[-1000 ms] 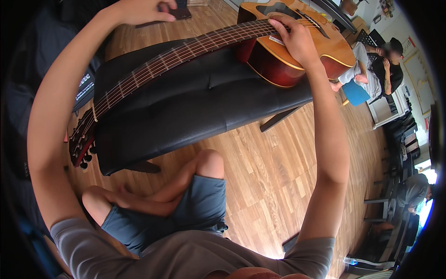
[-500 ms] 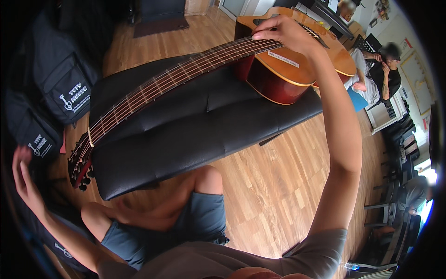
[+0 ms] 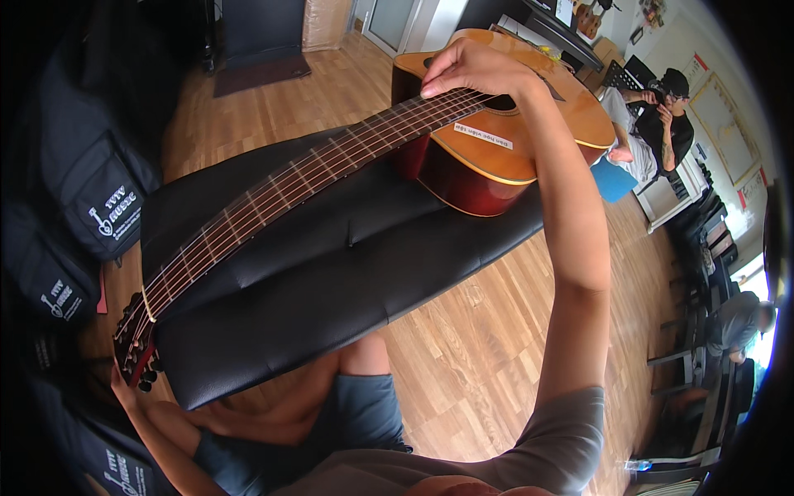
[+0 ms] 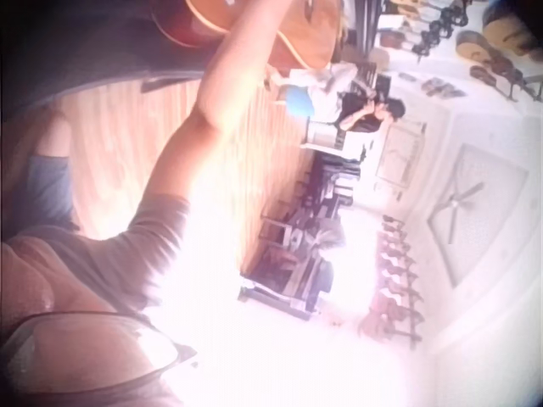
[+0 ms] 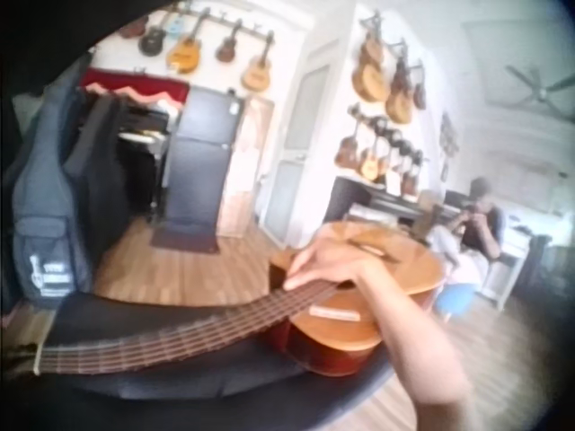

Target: The person tunes an acoustic guitar by turning the tuning pegs on the headstock and plucking the strings to check pitch. The guitar rests on a black padded bench while the person sits on the floor.

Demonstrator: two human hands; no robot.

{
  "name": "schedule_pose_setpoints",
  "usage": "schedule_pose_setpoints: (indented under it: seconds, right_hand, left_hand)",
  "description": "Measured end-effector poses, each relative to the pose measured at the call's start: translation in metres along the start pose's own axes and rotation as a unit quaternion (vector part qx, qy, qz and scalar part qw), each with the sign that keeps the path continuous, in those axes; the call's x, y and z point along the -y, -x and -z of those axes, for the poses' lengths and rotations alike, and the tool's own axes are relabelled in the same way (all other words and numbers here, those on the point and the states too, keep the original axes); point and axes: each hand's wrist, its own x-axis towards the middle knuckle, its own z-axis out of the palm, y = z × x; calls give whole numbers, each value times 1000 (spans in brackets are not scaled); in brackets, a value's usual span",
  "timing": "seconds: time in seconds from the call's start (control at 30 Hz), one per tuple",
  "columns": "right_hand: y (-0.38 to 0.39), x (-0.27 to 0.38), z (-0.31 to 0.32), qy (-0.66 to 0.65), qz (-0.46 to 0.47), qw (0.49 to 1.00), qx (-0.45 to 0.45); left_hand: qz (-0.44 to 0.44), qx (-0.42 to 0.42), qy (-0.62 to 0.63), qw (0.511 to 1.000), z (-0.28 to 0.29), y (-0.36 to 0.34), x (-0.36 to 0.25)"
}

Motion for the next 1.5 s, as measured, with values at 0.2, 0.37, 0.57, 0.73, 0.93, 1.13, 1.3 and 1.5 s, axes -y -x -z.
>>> schedule_pose_setpoints:
  seconds: [0.2,0.37,0.57,0.73,0.93,1.13,1.3,1.5]
  right_hand:
    - [7,1,2,-11,7,1000,-18]
    - [8,2,2,-28,-32,999,-34]
    - [12,2,2,-32,-30,998,-34]
    - [15,6,2,-33,-29,998,-38]
    - [14,3,2,-45,-41,997,-37]
    - [16,5,2,-38,-40,998,-44]
    - [18,7,1,-38,-45,997,-44]
    - [18,7,1,-34,-47,997,-45]
  left_hand:
    - [47,30,141,988,12,-5,-20]
    - [64,-37,74,994,16,-6,-24]
    - [94,-35,62,993,-15,-25,-37]
    - [98,-33,60,993,-25,-34,-44]
    - [102,-32,59,993,-32,-40,-47]
    - [105,-29,57,992,-37,-42,-47]
    - [108,-30,57,992,-36,-40,-46]
    - [111,-34,56,992,-30,-38,-44]
